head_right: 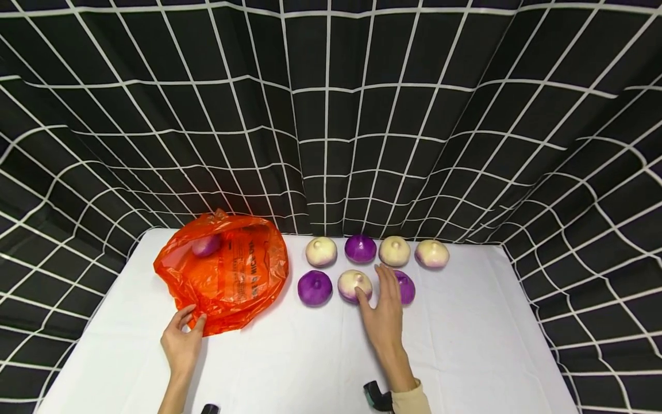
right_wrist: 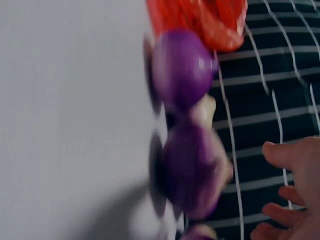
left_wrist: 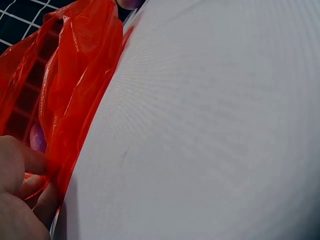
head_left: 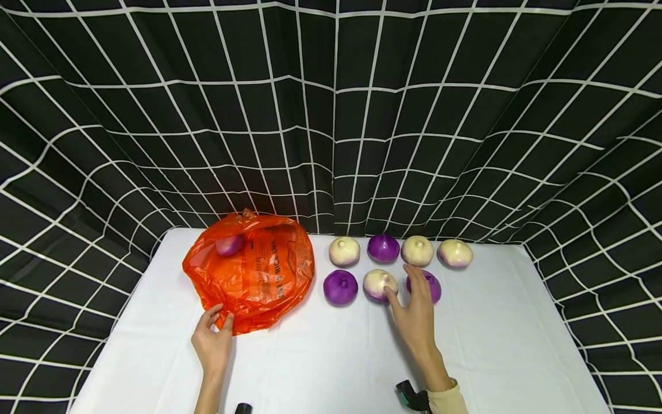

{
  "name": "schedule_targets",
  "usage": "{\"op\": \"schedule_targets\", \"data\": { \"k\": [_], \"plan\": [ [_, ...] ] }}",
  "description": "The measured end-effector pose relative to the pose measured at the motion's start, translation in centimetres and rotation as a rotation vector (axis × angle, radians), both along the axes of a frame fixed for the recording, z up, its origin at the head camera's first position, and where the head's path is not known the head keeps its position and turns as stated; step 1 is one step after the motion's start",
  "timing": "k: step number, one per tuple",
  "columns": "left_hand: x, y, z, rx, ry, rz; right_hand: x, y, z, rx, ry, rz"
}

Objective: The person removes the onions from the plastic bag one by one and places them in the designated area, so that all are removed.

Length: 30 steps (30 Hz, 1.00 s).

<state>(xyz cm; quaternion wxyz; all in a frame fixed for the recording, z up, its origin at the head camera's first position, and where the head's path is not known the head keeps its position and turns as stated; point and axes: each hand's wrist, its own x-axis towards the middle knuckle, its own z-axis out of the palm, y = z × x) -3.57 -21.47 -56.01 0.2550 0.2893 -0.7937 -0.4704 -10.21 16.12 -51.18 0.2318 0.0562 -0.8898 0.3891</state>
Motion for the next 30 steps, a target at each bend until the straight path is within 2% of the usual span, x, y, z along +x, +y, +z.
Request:
{"op": "schedule_targets", "data": {
  "k": [5,10,18,22,30],
  "plan": [
    [-0.1,0.2,-0.1,-0.001,-0.002,-0.005,0.0,-3.6,0.6,-0.031,-0.001,0.104],
    [-0.1,0.4,-0.1,0.019,-0.016,-0.022,-0.2,-6.9,0.4,-0.044,-0.010,0.217],
    [0.1,-0.3,0.2,-0.005,-0.010,-0.006,-1.9,-12.6,0.6,-0.029,0.045,0.422],
    [0.1,-0.4,0.2,-0.008,0.000,-0.010,-2.5,-15.1,0.8,-0.058,0.018,0.462],
    [0.0,-0.2,-0.3,-0.002,-0.008,-0.005,-3.2,-18.8,1.2,-0.072,-0.077,0.461]
  ]
}}
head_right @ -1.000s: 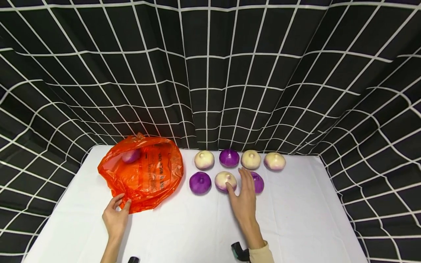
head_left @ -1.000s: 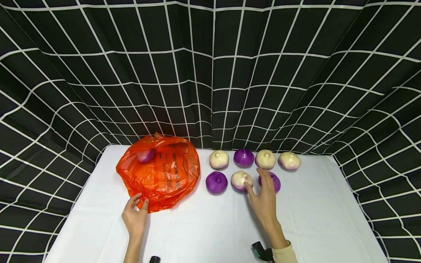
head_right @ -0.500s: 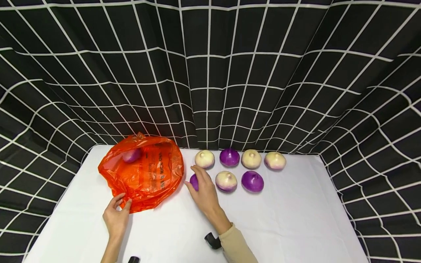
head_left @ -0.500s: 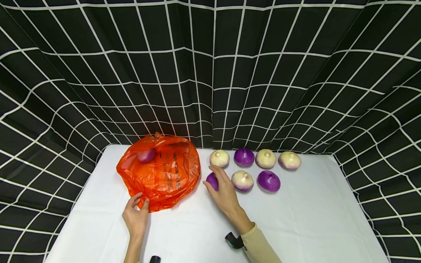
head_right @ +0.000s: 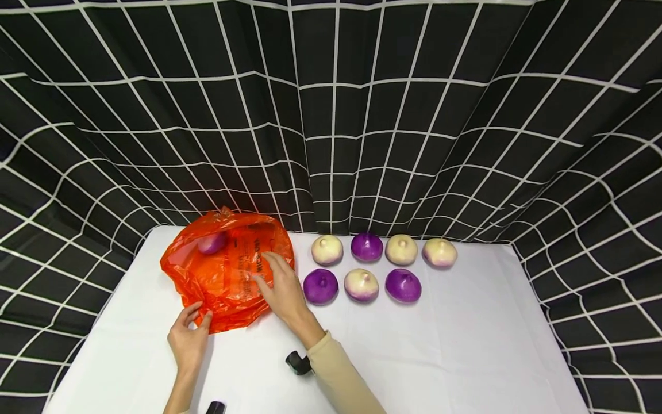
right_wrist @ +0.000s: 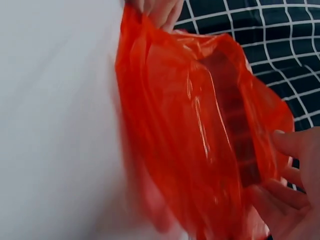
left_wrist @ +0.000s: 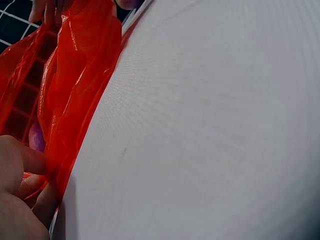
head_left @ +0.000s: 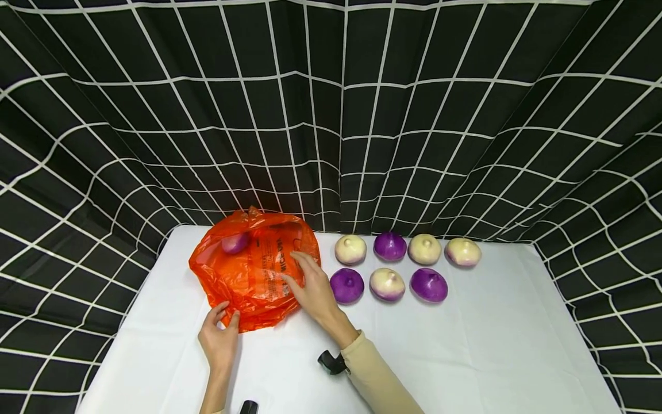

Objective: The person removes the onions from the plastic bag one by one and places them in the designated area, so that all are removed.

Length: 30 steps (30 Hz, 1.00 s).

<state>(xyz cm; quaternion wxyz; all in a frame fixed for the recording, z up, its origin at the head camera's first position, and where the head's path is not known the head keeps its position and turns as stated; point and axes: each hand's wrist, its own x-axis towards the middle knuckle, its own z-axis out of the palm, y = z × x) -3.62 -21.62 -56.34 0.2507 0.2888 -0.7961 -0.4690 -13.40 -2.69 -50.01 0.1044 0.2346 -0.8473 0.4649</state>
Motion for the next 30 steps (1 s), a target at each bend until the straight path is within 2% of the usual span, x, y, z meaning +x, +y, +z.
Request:
{"op": "schedule_targets", "data": {
  "k": [4,10,12,20,25,30],
  "plan": [
    [-0.1,0.1,-0.1,-0.008,0.008,-0.004,-0.6,-1.6,0.2,0.062,-0.036,-0.005],
    [-0.3,-0.3,0.1,-0.010,0.009,0.005,-2.6,-5.4,0.0,0.187,-0.153,0.023],
    [-0.2,-0.2,0.2,-0.005,-0.002,0.000,-3.2,-6.5,-0.2,0.218,-0.185,0.009],
    [-0.2,-0.2,0.1,-0.028,0.014,0.018,-4.8,-10.3,-0.1,0.219,-0.291,-0.026],
    [-0.5,-0.1,0.1,-0.032,0.022,0.009,-6.0,-11.6,0.1,0.276,-0.296,-0.062],
    [-0.3,-0.1,0.0,-0.024,0.013,0.010,-7.2,-12.8,-0.1,0.283,-0.315,-0.067]
  ]
}}
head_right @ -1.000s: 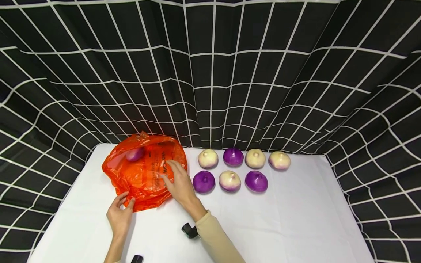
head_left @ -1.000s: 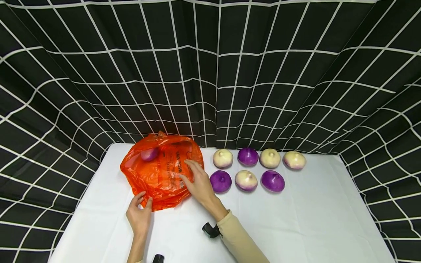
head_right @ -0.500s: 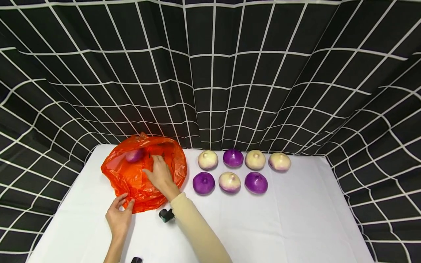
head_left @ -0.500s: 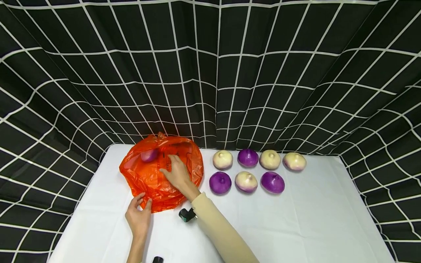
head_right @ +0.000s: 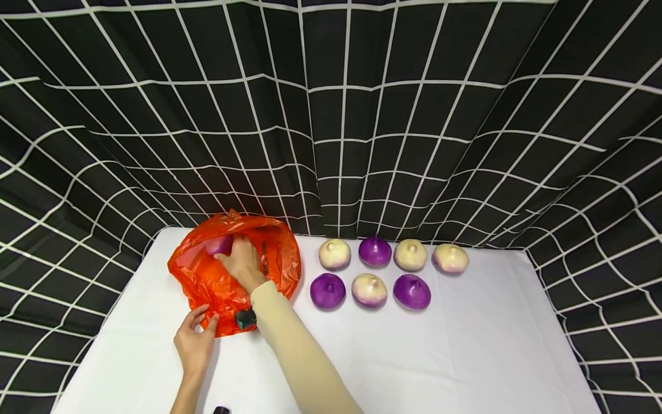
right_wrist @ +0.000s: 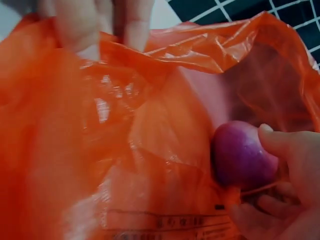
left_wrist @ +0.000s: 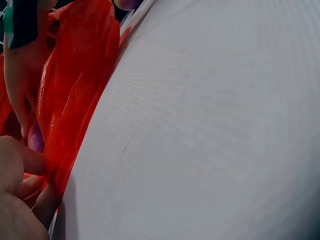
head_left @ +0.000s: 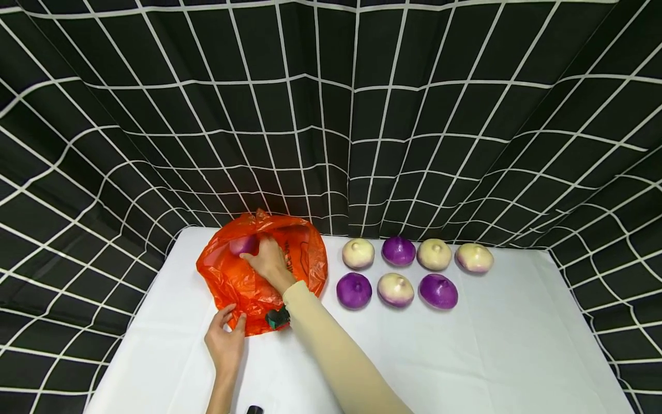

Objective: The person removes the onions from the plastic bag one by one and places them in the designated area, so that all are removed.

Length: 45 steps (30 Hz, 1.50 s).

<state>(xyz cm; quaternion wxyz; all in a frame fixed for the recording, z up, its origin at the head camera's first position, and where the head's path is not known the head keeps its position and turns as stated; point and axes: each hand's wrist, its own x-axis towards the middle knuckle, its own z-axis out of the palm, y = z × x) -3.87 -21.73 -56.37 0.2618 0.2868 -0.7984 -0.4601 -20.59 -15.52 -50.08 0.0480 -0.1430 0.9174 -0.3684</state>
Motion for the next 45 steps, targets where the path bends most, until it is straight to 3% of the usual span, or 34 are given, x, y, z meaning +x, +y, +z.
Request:
{"op": "schedule_targets", "data": {
  "k": [6,13,17,22,25,31,37,42,45],
  "plan": [
    [0.0,0.0,-0.2,-0.005,0.009,-0.006,-0.9,-1.1,-0.4,0.023,-0.037,-0.048],
    [0.0,-0.2,-0.3,-0.025,0.019,0.015,-0.9,-2.7,-0.8,0.087,-0.104,-0.061],
    [0.0,0.1,-0.4,-0.019,0.004,-0.001,-0.9,-3.0,-1.5,0.167,-0.063,-0.070],
    [0.3,0.0,-0.3,-0.017,0.007,0.011,-0.7,-3.0,-2.1,0.193,0.032,0.005],
    [0.4,-0.1,-0.2,-0.014,0.008,0.018,-0.5,-2.7,-2.0,0.178,0.063,0.035],
    [0.1,-0.2,-0.2,-0.010,0.004,-0.016,-0.5,-1.5,-1.2,0.152,0.053,0.012],
    [0.2,-0.1,-0.2,-0.024,0.012,0.012,0.0,-0.7,-1.7,0.048,0.021,0.069],
    [0.0,-0.1,-0.1,-0.043,0.031,-0.002,0.9,-0.1,-1.7,-0.028,0.049,0.093],
    [0.1,0.0,-0.1,-0.039,0.026,0.008,1.6,0.4,-1.7,-0.072,0.004,0.121]
  ]
}}
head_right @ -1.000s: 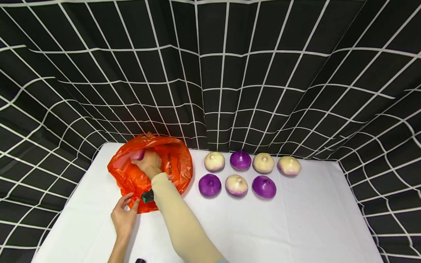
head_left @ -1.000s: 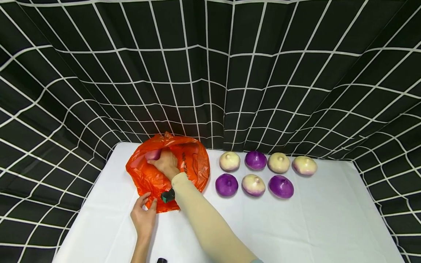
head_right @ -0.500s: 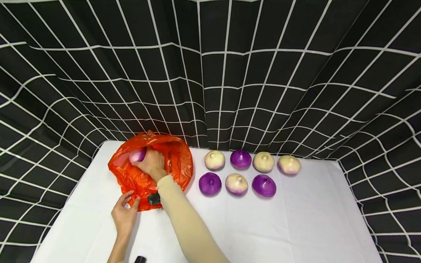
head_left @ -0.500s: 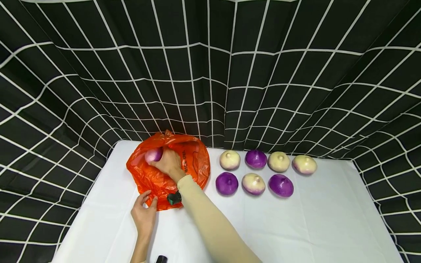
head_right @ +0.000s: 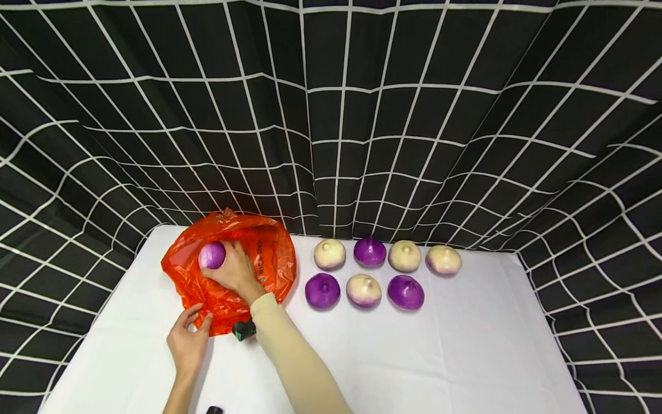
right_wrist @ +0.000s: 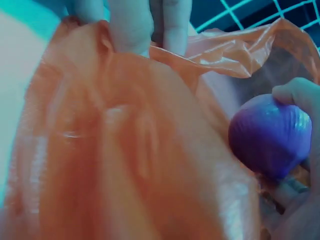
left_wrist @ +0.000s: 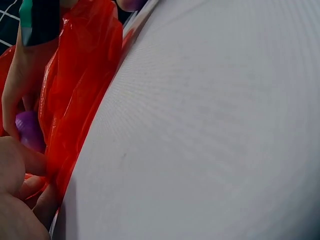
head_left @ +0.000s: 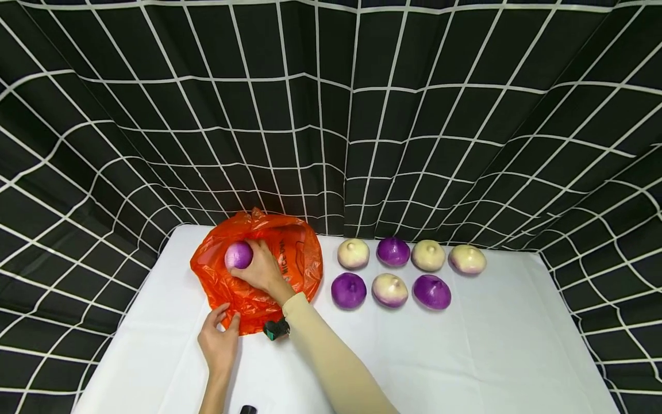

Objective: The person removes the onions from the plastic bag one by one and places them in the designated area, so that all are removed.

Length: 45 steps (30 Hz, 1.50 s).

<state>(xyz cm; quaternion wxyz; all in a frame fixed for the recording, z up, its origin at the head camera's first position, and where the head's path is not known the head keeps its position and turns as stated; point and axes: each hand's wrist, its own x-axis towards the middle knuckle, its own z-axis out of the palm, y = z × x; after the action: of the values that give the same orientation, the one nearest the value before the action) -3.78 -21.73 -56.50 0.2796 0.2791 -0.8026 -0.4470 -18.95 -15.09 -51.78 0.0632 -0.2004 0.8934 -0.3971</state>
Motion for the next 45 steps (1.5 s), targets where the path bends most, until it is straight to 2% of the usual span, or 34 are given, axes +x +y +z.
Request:
{"op": "schedule_targets", "data": {
  "k": [4,8,15,20,24,35,41,45],
  "plan": [
    [0.4,0.1,-0.1,0.004,-0.018,0.011,0.8,0.6,-0.2,-0.046,-0.071,-0.001],
    [0.3,0.0,0.0,0.002,-0.008,0.004,1.0,1.2,0.0,-0.089,-0.073,-0.038],
    [0.3,-0.2,0.1,0.000,-0.006,-0.001,1.8,2.4,1.9,-0.105,-0.020,-0.019],
    [0.5,-0.3,0.1,0.000,-0.012,0.015,3.1,3.2,3.5,-0.155,-0.048,-0.002],
    [0.5,-0.3,0.0,-0.009,-0.009,0.017,3.8,4.0,4.0,-0.212,-0.064,-0.009],
    [0.6,-0.4,0.6,-0.007,-0.016,0.018,5.9,7.6,4.8,-0.295,0.032,0.001],
    [0.2,-0.3,0.8,-0.001,-0.030,-0.038,6.2,9.7,5.5,-0.337,0.097,-0.008],
    [0.2,-0.1,0.8,0.002,-0.042,-0.041,6.3,11.3,5.6,-0.327,0.082,-0.043]
  ]
}}
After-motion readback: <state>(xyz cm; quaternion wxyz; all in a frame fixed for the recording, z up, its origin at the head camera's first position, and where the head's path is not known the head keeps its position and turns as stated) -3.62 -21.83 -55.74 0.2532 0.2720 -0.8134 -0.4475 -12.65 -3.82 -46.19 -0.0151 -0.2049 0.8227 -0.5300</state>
